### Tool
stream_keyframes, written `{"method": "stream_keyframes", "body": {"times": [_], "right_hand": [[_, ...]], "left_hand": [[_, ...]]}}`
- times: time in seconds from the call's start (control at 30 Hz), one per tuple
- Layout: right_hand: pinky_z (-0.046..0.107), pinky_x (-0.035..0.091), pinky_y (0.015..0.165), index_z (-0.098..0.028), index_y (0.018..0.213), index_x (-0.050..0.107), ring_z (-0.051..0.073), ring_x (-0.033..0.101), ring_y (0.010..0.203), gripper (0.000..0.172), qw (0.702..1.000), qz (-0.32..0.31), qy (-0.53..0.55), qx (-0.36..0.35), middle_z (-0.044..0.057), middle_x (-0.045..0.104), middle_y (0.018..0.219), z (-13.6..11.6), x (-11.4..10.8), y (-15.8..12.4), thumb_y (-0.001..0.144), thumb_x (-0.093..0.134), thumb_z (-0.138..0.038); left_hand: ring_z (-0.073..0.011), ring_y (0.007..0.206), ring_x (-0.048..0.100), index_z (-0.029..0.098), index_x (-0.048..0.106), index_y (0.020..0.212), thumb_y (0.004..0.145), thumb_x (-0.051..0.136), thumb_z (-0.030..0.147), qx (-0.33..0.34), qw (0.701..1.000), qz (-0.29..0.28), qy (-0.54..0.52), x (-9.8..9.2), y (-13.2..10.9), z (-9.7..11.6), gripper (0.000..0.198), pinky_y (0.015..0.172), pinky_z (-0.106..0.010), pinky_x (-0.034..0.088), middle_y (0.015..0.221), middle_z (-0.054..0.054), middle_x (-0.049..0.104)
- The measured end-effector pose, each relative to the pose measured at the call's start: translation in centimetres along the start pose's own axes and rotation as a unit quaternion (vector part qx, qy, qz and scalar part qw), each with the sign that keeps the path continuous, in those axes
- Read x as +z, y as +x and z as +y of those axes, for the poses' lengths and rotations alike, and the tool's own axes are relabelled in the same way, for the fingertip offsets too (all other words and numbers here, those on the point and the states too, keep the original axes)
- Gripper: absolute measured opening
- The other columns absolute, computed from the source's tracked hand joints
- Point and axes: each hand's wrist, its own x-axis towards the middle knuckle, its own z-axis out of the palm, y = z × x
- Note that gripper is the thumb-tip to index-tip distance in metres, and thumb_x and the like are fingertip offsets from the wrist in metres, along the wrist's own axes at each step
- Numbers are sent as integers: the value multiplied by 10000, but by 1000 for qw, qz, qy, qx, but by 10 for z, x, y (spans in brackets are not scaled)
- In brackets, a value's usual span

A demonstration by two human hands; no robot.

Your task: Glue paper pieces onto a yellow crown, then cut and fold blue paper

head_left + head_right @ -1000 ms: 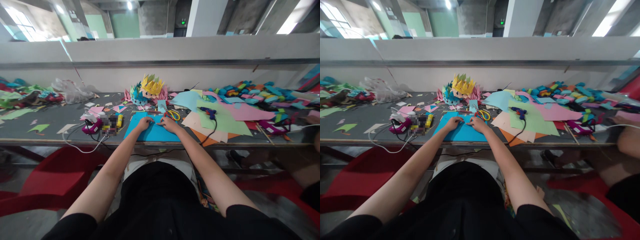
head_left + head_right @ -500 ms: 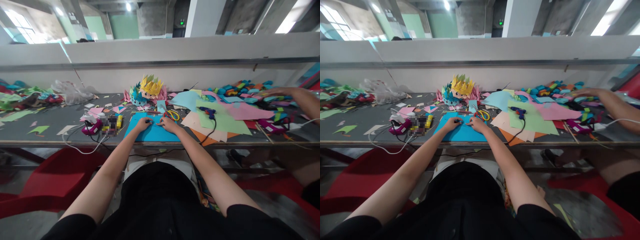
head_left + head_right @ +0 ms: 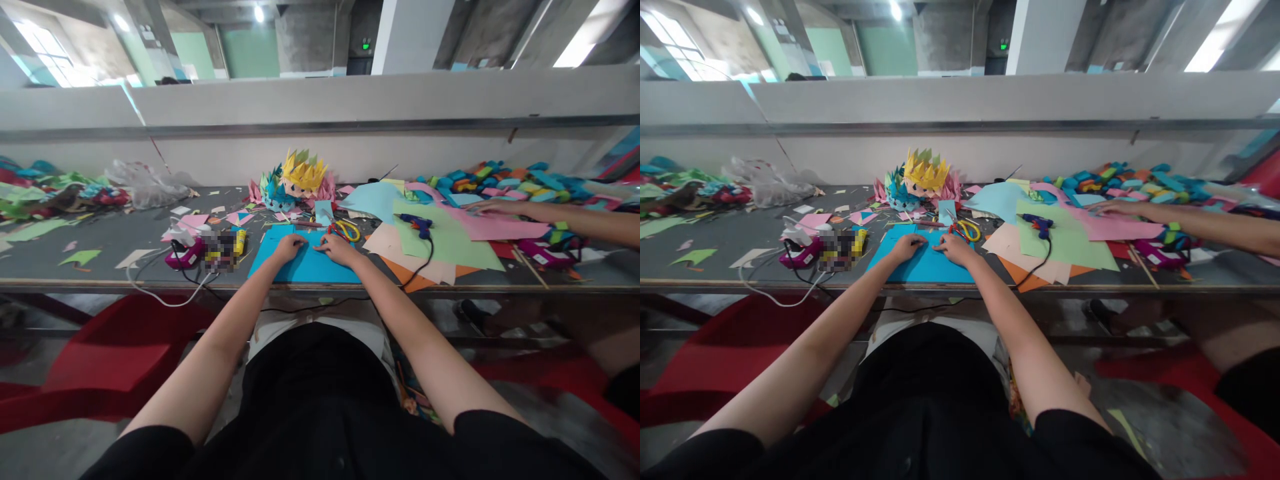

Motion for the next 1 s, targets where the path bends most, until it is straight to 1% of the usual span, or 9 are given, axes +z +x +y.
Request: {"method": "stream_keyframes", "body": {"times": [0.17,0.3,0.4,0.53,0.67,0.77,0.83,0.9,1.0], "right_hand": [[370,399,911,-189,1024,688,228,513,1070,356,1000,-10,-3,-17,92,597,1180,-5,-4,3,830,414,-71],[346,401,922,-175,1035,678,210,529,1068,382,999,-27,-6,-26,72,635,1153,-11,-8,6,783,430,-30],[347,404,909,-161,1014,681,218,540,1054,361,999,-30,-13,-15,83,658,1103,-17,-12,10,768,450,-32],[384,402,870,-168,945,697,245,564,988,294,999,-21,-32,28,102,688,976,-24,-13,11,770,486,-63],[426,378,898,-170,902,698,242,566,964,239,995,10,-52,90,113,676,905,-27,-9,2,827,478,-113],[440,410,897,-159,976,638,209,565,971,189,989,31,-62,131,86,635,1003,-27,-7,-7,876,500,-240],[423,452,866,-163,1049,585,189,567,971,241,986,40,-65,146,73,591,1096,-26,-6,-11,878,514,-319],[398,478,838,-175,1086,562,181,569,964,266,986,47,-64,148,79,566,1141,-26,-6,-12,882,508,-336],[412,467,855,-173,1069,574,185,569,972,249,988,52,-54,135,77,580,1123,-28,-7,-12,883,506,-325]], "left_hand": [[-205,1002,558,173,539,1132,890,511,300,40,998,10,46,1,-4,6,275,844,-414,482,1185,-89,536],[-202,979,568,168,541,1128,890,512,306,80,994,-12,73,-1,-6,13,277,826,-405,491,1160,-84,549],[-201,976,570,162,531,1139,886,519,304,85,992,-18,92,-4,-8,17,291,820,-409,493,1157,-88,549],[-201,981,567,167,536,1134,889,514,304,63,992,-5,111,-5,-12,20,281,827,-408,490,1161,-87,548],[-202,981,567,166,534,1136,889,514,304,27,992,18,122,-2,-15,22,284,827,-410,489,1161,-88,547],[-203,981,567,165,532,1140,888,516,305,-5,991,34,127,0,-16,22,289,826,-411,490,1161,-88,547],[-202,978,568,164,531,1140,888,517,306,-28,990,41,130,0,-17,22,290,823,-410,491,1159,-88,548],[-200,974,570,165,532,1138,889,515,307,-47,989,47,133,0,-18,23,288,820,-407,493,1157,-88,549],[-197,972,570,169,535,1135,891,511,307,-69,987,54,137,-1,-20,25,281,822,-404,492,1158,-87,549]]}}
